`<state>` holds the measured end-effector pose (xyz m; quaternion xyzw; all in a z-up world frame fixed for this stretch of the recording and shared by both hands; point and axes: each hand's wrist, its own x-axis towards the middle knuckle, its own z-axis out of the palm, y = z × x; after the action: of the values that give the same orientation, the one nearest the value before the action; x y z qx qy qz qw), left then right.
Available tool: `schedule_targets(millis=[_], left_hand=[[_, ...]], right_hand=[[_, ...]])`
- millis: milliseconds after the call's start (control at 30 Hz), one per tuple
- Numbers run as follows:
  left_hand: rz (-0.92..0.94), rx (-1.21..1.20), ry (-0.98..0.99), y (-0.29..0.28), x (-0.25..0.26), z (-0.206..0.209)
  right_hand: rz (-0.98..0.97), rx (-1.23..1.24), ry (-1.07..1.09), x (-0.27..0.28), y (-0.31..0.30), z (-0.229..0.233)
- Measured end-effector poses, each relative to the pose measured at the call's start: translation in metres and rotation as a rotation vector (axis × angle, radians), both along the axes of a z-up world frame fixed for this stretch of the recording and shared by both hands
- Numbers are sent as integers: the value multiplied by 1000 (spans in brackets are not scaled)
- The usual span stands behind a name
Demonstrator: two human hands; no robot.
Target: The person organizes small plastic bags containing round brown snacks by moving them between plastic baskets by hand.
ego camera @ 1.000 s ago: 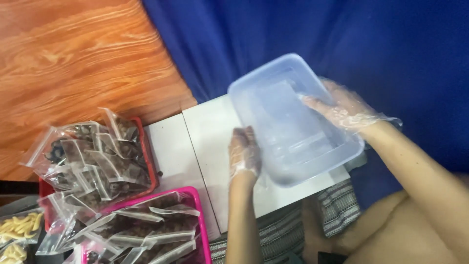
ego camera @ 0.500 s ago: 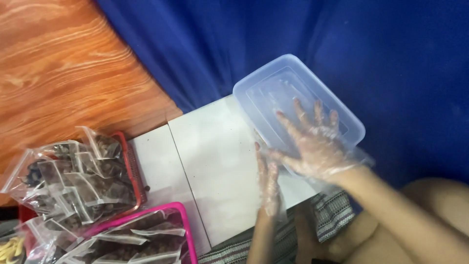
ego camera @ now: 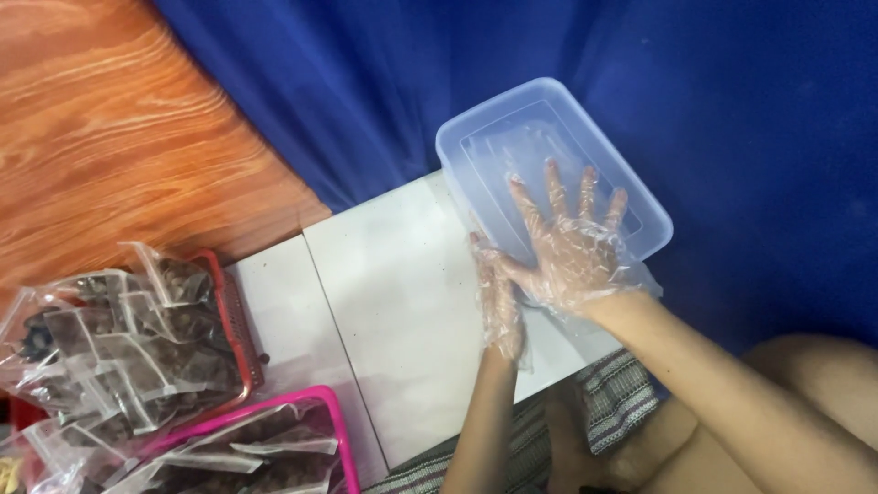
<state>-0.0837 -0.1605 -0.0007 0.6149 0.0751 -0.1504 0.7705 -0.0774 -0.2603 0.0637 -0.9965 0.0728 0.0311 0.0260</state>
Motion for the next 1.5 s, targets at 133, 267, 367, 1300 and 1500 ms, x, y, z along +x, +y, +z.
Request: schedule_targets(millis=[133,267,367,1300,1500], left_hand=[[100,-166,3,11,9,-21],[44,-56,-68,19,17,14],[-77,144,-62,23,22,5],[33,1447,510,506,-124,-17],[286,1026,610,454,-116,92]], right_hand=[[-2,118,-154,-1,26,18],[114,174,-229,-2,42,6],[106,165,-220,1,45,8],[310,775,228,-65,246,-156],[263,977,206,-62,261,-93]])
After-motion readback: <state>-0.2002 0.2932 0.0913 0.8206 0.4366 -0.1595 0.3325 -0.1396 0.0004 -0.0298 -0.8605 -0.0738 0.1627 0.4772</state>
